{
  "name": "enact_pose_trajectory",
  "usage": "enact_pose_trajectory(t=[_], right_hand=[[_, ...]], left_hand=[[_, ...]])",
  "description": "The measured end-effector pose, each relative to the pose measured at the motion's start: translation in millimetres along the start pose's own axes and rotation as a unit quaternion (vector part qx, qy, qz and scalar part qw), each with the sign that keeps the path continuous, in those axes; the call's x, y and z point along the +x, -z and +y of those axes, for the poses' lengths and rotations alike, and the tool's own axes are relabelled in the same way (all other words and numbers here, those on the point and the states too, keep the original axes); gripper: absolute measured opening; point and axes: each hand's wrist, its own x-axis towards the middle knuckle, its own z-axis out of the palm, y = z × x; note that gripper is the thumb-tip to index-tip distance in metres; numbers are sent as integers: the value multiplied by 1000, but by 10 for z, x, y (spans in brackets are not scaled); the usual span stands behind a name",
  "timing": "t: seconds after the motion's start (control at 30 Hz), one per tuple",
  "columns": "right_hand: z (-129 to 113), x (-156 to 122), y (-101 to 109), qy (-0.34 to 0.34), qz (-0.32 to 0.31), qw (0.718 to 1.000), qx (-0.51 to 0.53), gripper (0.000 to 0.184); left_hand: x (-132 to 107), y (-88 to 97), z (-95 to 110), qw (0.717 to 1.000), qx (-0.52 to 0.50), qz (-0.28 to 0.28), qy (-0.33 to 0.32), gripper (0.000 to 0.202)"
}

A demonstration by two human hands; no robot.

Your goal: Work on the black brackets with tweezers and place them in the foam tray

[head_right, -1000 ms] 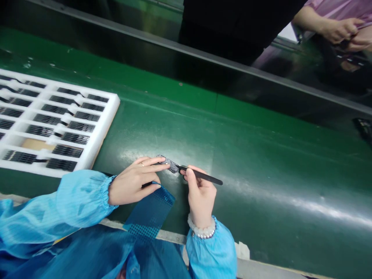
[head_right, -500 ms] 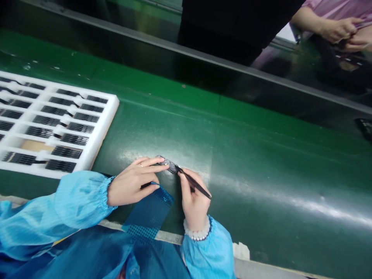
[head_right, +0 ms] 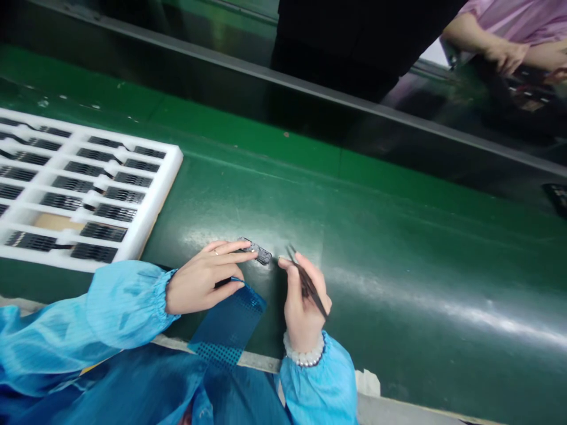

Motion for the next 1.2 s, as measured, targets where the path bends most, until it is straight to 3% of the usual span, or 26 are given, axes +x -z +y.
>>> enact_pose_trajectory(t=[0.1,0.2,0.37,0.8,0.97,1.2], right_hand=[[2,104,11,104,-80,988,-88,28],[-12,229,-37,192,-182,950,-165,26],[-32,275,-140,221,-249,923,-193,20],[-113,332,-26,148,-298,923,-196,15],[7,476,103,117,-251,943,-187,21],[142,689,87,106,-178,950,-233,18]], left_hand=[[0,-14,-39,999,3,32,0,16],[30,-14,-112,999,-3,38,16,14],[88,-7,-191,999,-31,12,39,11],[84,-27,-195,1000,3,3,14,17],[80,-31,-204,1000,-2,1,15,18],[53,42,-139,998,-49,34,11,14]])
